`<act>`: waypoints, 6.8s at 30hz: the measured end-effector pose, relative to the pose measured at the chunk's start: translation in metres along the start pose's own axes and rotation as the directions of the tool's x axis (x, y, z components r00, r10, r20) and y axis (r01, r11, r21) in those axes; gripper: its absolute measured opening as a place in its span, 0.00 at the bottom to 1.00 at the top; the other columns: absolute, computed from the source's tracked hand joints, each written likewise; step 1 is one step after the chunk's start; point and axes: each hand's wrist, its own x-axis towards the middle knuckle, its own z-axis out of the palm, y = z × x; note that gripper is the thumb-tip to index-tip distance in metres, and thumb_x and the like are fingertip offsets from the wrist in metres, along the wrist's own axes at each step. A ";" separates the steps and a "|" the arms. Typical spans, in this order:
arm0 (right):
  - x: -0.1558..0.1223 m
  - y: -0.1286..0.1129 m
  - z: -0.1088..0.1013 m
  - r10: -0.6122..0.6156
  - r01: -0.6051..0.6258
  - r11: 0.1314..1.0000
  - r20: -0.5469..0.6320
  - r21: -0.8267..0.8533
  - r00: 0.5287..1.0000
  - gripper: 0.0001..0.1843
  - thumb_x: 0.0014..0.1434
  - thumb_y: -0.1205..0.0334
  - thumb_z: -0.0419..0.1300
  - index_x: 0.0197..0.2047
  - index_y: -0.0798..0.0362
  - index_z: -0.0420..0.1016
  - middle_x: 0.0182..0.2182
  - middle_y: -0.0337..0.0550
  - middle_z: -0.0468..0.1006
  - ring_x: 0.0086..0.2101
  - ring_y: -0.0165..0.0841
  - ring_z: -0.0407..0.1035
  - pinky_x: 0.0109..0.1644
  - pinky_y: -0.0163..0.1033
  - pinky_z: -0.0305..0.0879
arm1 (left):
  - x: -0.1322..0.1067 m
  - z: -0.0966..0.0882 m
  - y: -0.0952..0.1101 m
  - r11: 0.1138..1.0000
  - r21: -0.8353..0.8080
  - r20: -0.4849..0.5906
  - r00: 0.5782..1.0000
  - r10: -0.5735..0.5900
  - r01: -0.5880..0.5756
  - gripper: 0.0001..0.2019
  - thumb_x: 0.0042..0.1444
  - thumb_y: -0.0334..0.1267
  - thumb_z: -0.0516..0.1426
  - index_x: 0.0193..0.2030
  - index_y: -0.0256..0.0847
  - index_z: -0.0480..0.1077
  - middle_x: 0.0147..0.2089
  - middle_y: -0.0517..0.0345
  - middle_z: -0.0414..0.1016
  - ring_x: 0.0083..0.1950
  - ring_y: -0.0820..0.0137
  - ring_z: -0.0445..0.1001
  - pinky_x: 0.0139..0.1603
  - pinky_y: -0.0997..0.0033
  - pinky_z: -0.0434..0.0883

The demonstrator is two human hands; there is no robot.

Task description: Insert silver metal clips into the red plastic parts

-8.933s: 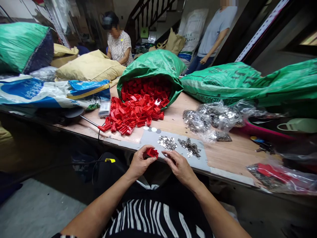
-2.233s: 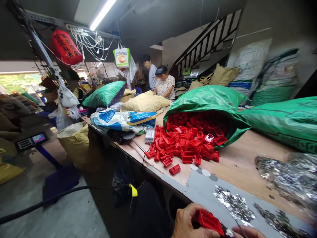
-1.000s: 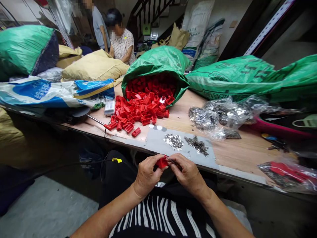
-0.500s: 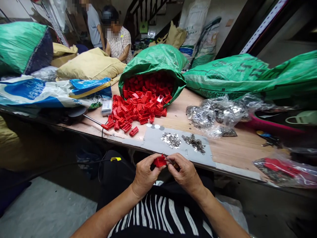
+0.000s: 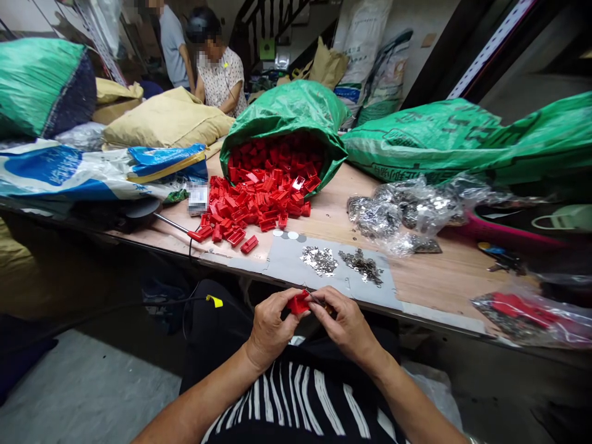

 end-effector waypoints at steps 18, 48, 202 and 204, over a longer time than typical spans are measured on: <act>0.007 0.021 0.002 0.231 -0.281 0.867 0.166 0.413 0.959 0.18 0.55 0.47 0.62 0.30 0.52 0.62 0.27 0.34 0.62 0.30 0.28 0.56 0.34 0.33 0.57 | -0.001 0.004 0.005 0.996 -0.002 -0.002 0.996 0.091 -0.091 0.14 0.54 0.32 0.61 0.49 0.42 0.71 0.43 0.54 0.81 0.44 0.66 0.78 0.48 0.67 0.74; 0.026 0.048 -0.021 0.163 -0.167 0.966 -0.035 -0.199 0.986 0.07 0.61 0.57 0.54 0.37 0.49 0.71 0.34 0.42 0.77 0.34 0.35 0.70 0.39 0.38 0.63 | -0.001 0.002 -0.016 0.505 -0.700 0.245 0.834 -0.495 0.505 0.19 0.53 0.38 0.62 0.52 0.43 0.69 0.45 0.57 0.78 0.46 0.69 0.75 0.51 0.72 0.68; 0.024 0.008 -0.005 0.039 -0.051 0.988 0.086 0.143 0.996 0.21 0.67 0.49 0.45 0.47 0.51 0.74 0.30 0.43 0.76 0.30 0.32 0.69 0.35 0.35 0.66 | 0.030 0.006 0.005 -0.328 -0.802 0.595 0.611 -0.523 0.500 0.05 0.55 0.34 0.61 0.34 0.33 0.72 0.37 0.49 0.80 0.42 0.65 0.80 0.61 0.57 0.67; 0.023 0.008 -0.005 0.079 -0.100 0.979 0.124 0.175 0.989 0.21 0.67 0.48 0.45 0.49 0.51 0.72 0.24 0.38 0.70 0.25 0.30 0.65 0.31 0.34 0.63 | 0.031 0.005 0.004 -0.329 -0.806 0.588 0.606 -0.536 0.492 0.05 0.55 0.33 0.60 0.35 0.32 0.72 0.37 0.49 0.80 0.42 0.64 0.80 0.61 0.58 0.67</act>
